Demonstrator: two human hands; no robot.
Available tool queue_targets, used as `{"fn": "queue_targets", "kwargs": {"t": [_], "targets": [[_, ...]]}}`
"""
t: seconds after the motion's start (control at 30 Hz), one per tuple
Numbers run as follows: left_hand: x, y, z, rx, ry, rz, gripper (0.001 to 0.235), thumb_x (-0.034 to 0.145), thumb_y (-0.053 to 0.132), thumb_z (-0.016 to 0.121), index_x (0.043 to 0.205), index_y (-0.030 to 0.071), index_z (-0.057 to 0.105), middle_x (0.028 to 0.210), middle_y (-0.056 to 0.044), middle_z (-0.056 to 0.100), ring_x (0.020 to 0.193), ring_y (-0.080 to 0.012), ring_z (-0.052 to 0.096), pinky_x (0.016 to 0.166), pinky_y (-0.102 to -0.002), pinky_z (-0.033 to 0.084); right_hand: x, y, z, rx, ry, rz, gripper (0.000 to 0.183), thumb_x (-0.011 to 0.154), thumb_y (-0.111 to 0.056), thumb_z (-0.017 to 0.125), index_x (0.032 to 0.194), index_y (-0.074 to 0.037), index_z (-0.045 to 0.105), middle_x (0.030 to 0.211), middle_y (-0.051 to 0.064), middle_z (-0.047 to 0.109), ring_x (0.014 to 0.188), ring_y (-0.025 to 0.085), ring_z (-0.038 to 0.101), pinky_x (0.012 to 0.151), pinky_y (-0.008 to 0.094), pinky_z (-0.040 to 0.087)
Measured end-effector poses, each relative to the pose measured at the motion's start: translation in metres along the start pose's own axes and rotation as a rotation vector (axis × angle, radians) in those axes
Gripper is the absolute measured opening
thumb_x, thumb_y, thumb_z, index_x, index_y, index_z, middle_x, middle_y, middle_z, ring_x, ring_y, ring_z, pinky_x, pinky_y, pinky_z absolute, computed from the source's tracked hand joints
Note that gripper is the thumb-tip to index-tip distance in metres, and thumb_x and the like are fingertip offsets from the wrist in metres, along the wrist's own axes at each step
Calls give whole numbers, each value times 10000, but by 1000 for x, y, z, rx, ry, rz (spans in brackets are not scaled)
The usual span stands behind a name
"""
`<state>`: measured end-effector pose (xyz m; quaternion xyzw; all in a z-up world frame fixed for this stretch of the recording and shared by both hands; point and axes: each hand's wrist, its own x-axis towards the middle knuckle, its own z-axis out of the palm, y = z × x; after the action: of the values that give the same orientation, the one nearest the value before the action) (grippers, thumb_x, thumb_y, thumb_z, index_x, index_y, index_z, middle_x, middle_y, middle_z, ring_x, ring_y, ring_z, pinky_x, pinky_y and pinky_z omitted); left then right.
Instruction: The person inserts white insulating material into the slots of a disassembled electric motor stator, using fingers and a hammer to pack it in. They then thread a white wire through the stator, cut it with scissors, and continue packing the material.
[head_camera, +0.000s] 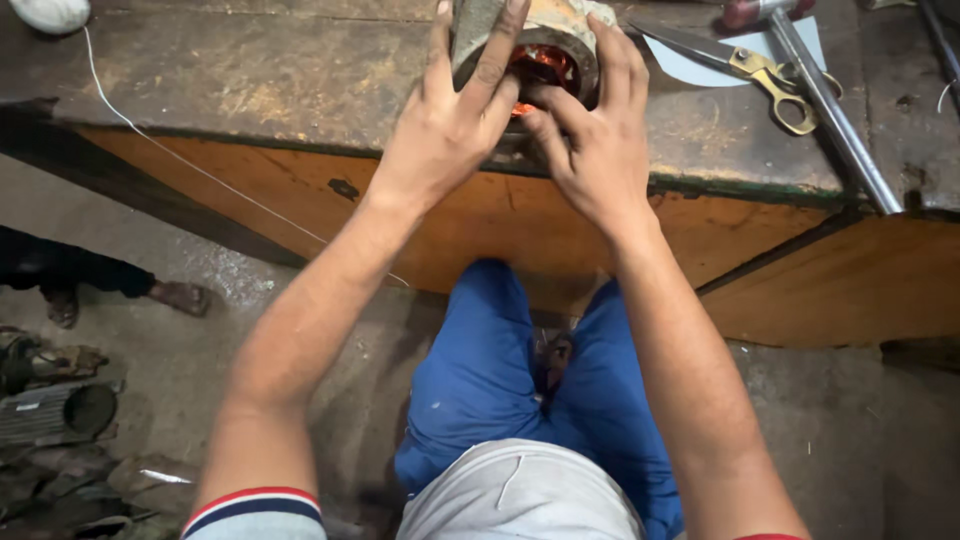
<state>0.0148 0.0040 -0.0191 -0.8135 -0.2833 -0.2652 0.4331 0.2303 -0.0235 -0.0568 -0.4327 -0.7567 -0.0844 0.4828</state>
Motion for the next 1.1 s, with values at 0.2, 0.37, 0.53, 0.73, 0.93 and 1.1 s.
{"fn": "queue_targets", "kwargs": {"t": [0.2,0.37,0.53,0.73,0.93,1.1], "targets": [[-2,-13,-1,-80,-44,72,51,957,-7,636,953,-28,683,1667,-146,302,1373,-613,455,888,-436,618,3,0,3,-49,-20,33,184,1017,-325,854,1083,-159,813,1649,194,356,1507,446,331,1258,517,364],[3,-10,-6,-201,41,-3,43,986,55,671,1013,34,697,1702,-23,205,1338,-491,493,953,-423,640,2,2,0,-34,-9,36,184,1009,-321,871,1101,-169,822,1634,196,376,1488,453,363,1233,507,399],[0,-13,-6,-97,-22,62,64,957,18,660,897,0,647,1686,-110,234,1293,-546,527,922,-438,639,-2,1,8,-77,21,10,186,990,-305,865,1088,-156,811,1642,195,392,1501,444,375,1246,504,405],[0,-13,-5,-127,10,21,51,984,18,672,935,10,664,1681,-84,254,1353,-533,524,900,-412,625,2,1,6,-59,50,-10,204,959,-298,877,1083,-155,801,1639,202,380,1509,431,369,1263,492,414],[3,-11,-12,-167,13,6,68,985,28,680,936,3,639,1683,-69,267,1343,-515,516,1023,-453,606,-5,-1,8,-102,25,18,218,911,-254,887,1100,-191,799,1635,166,379,1505,412,375,1232,456,434],[0,-9,-8,-167,13,-24,27,961,32,705,959,39,679,1687,-59,314,1386,-491,485,1091,-466,558,-2,3,11,-102,2,33,227,921,-267,900,1108,-200,790,1669,152,333,1533,420,348,1264,462,407]]}}
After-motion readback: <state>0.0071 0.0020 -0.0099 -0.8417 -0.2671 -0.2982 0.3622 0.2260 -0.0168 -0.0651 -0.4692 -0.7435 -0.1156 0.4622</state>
